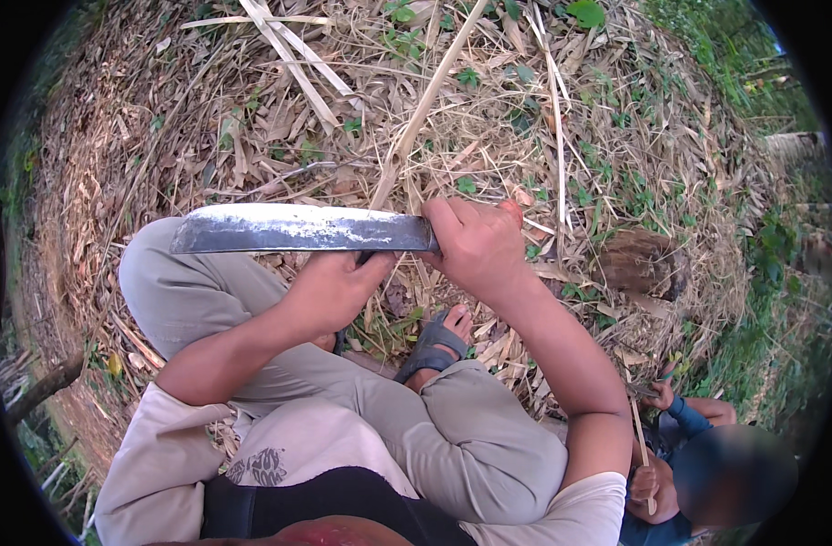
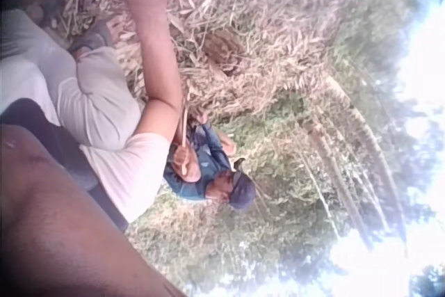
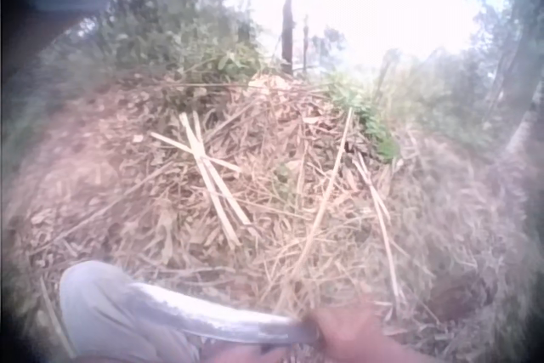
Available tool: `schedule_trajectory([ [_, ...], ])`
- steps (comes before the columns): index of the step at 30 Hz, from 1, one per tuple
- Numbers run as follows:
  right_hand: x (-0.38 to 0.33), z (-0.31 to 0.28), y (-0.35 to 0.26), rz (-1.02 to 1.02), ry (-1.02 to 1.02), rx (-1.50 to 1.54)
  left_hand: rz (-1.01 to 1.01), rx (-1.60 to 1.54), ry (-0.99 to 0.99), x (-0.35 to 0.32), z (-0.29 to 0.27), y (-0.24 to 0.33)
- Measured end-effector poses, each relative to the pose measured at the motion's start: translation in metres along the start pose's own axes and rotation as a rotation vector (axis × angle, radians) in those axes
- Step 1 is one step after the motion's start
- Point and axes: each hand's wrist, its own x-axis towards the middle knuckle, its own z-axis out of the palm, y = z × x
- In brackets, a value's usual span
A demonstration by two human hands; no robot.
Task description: The person sits on the ground and uses a large knife to split a long bamboo stalk into thin strips. They hold the bamboo with one hand and repeatedly strike it with the knife to separate the fibers, while another person works nearby.
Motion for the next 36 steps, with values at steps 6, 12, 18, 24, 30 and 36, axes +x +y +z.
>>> schedule_trajectory([
  [6,-0.006,0.003,0.025,0.187,0.012,-0.009,-0.073,-0.193,-0.042,0.002,0.01,-0.006],
  [12,-0.019,0.0,0.007,0.114,-0.062,-0.031,0.221,0.04,0.184,0.004,0.023,-0.01],
  [18,-0.017,0.006,0.02,0.247,-0.057,-0.025,-0.239,-0.448,-0.118,0.006,0.029,-0.004],
  [24,-0.036,0.016,0.017,0.235,-0.092,0.071,-0.498,-0.655,-0.321,-0.008,0.019,0.018],
  [30,-0.046,0.019,0.007,0.321,-0.138,0.142,-0.533,-0.73,-0.365,-0.006,0.014,0.005],
  [36,-0.042,0.023,0.009,0.303,-0.102,0.149,-0.506,-0.885,-0.269,-0.014,0.004,0.015],
])
